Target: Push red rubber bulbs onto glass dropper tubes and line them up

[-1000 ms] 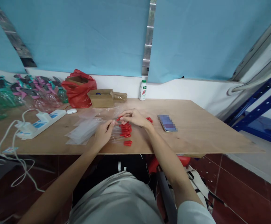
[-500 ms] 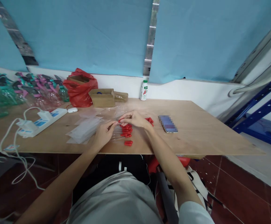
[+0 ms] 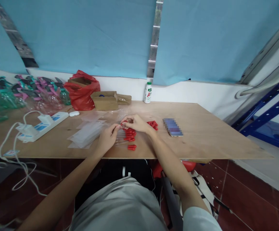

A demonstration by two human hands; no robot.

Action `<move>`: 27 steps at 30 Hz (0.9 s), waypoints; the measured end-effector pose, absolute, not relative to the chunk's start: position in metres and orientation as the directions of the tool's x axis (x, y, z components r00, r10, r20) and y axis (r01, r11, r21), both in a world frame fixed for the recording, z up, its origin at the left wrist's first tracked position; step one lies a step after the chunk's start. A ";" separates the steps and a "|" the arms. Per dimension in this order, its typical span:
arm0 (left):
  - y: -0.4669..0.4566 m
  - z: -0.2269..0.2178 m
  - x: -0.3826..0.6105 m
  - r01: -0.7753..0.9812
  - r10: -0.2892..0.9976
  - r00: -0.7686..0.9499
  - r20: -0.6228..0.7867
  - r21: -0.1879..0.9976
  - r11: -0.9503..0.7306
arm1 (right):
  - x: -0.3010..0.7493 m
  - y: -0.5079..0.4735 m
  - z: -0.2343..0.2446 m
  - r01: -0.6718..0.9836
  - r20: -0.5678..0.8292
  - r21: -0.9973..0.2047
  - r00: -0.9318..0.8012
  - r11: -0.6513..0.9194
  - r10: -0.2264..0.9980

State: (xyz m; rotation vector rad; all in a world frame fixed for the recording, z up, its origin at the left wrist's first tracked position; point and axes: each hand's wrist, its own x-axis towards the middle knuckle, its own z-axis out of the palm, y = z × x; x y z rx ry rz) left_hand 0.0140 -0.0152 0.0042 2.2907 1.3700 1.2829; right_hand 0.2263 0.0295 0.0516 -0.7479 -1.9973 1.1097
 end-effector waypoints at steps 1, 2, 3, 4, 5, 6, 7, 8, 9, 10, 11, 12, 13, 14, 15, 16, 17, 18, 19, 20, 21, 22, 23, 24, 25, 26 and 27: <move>-0.015 0.004 0.015 0.649 0.789 0.192 0.584 0.527 -0.548 | 0.225 0.029 0.052 0.169 0.337 -0.847 -0.562 0.504 0.755; -0.016 0.004 0.016 0.663 0.788 0.185 0.587 0.518 -0.541 | 0.223 0.028 0.052 0.193 0.363 -0.820 -0.553 0.539 0.750; -0.016 0.003 0.016 0.673 0.786 0.184 0.590 0.508 -0.538 | 0.222 0.028 0.051 0.208 0.386 -0.798 -0.544 0.566 0.745; -0.016 0.003 0.016 0.678 0.783 0.186 0.594 0.498 -0.540 | 0.221 0.028 0.049 0.218 0.406 -0.779 -0.538 0.587 0.738; -0.016 0.003 0.016 0.681 0.779 0.192 0.597 0.490 -0.544 | 0.220 0.029 0.048 0.226 0.424 -0.762 -0.534 0.607 0.731; -0.016 0.003 0.016 0.682 0.775 0.199 0.599 0.483 -0.549 | 0.219 0.029 0.046 0.237 0.437 -0.746 -0.531 0.623 0.726; -0.017 0.003 0.016 0.681 0.770 0.203 0.605 0.478 -0.555 | 0.218 0.029 0.045 0.250 0.446 -0.732 -0.528 0.634 0.723; -0.017 0.003 0.016 0.678 0.763 0.203 0.613 0.475 -0.562 | 0.218 0.030 0.044 0.264 0.451 -0.722 -0.522 0.640 0.724; -0.018 0.004 0.016 0.674 0.756 0.201 0.624 0.472 -0.569 | 0.217 0.030 0.043 0.276 0.454 -0.716 -0.514 0.641 0.728; -0.018 0.004 0.017 0.670 0.748 0.198 0.634 0.469 -0.575 | 0.216 0.029 0.043 0.286 0.457 -0.712 -0.506 0.642 0.732; -0.018 0.005 0.017 0.668 0.741 0.195 0.642 0.466 -0.580 | 0.215 0.029 0.043 0.292 0.459 -0.709 -0.501 0.642 0.734; -0.019 0.005 0.017 0.666 0.735 0.193 0.650 0.464 -0.584 | 0.215 0.028 0.044 0.295 0.460 -0.706 -0.501 0.644 0.734; -0.019 0.005 0.018 0.665 0.734 0.191 0.652 0.464 -0.586 | 0.214 0.028 0.044 0.296 0.460 -0.703 -0.505 0.647 0.731; -0.019 0.006 0.018 0.665 0.734 0.188 0.653 0.465 -0.584 | 0.214 0.027 0.044 0.297 0.460 -0.698 -0.513 0.652 0.725; -0.019 0.006 0.019 0.667 0.735 0.184 0.653 0.465 -0.581 | 0.214 0.027 0.044 0.295 0.460 -0.692 -0.523 0.659 0.717; -0.020 0.006 0.019 0.670 0.734 0.183 0.654 0.463 -0.580 | 0.214 0.027 0.045 0.295 0.465 -0.683 -0.530 0.668 0.709; -0.020 0.005 0.019 0.672 0.731 0.185 0.656 0.459 -0.581 | 0.214 0.028 0.045 0.295 0.472 -0.674 -0.533 0.677 0.702; -0.020 0.005 0.019 0.672 0.727 0.191 0.660 0.452 -0.587 | 0.215 0.028 0.045 0.297 0.481 -0.665 -0.532 0.686 0.697; -0.020 0.005 0.019 0.670 0.721 0.196 0.664 0.446 -0.593 | 0.216 0.029 0.045 0.297 0.492 -0.657 -0.528 0.693 0.692; -0.020 0.004 0.019 0.667 0.718 0.201 0.666 0.444 -0.598 | 0.217 0.029 0.046 0.297 0.499 -0.651 -0.525 0.698 0.689; -0.021 0.004 0.019 0.664 0.721 0.200 0.664 0.449 -0.598 | 0.218 0.029 0.046 0.298 0.503 -0.648 -0.525 0.701 0.687; -0.021 0.004 0.019 0.665 0.728 0.194 0.658 0.457 -0.590 | 0.219 0.029 0.047 0.297 0.501 -0.645 -0.532 0.704 0.683; -0.020 0.004 0.018 0.671 0.738 0.181 0.650 0.467 -0.575 | 0.219 0.029 0.047 0.295 0.496 -0.641 -0.545 0.708 0.676; -0.020 0.004 0.018 0.680 0.751 0.170 0.638 0.476 -0.558 | 0.219 0.029 0.047 0.292 0.491 -0.638 -0.559 0.713 0.668; -0.020 0.003 0.018 0.688 0.763 0.161 0.626 0.483 -0.542 | 0.219 0.029 0.048 0.287 0.485 -0.636 -0.574 0.717 0.660; -0.019 0.003 0.018 0.695 0.772 0.159 0.615 0.486 -0.530 | 0.219 0.029 0.048 0.284 0.482 -0.631 -0.585 0.721 0.652; -0.018 0.003 0.017 0.701 0.779 0.160 0.607 0.486 -0.523 | 0.218 0.029 0.047 0.284 0.484 -0.623 -0.592 0.729 0.645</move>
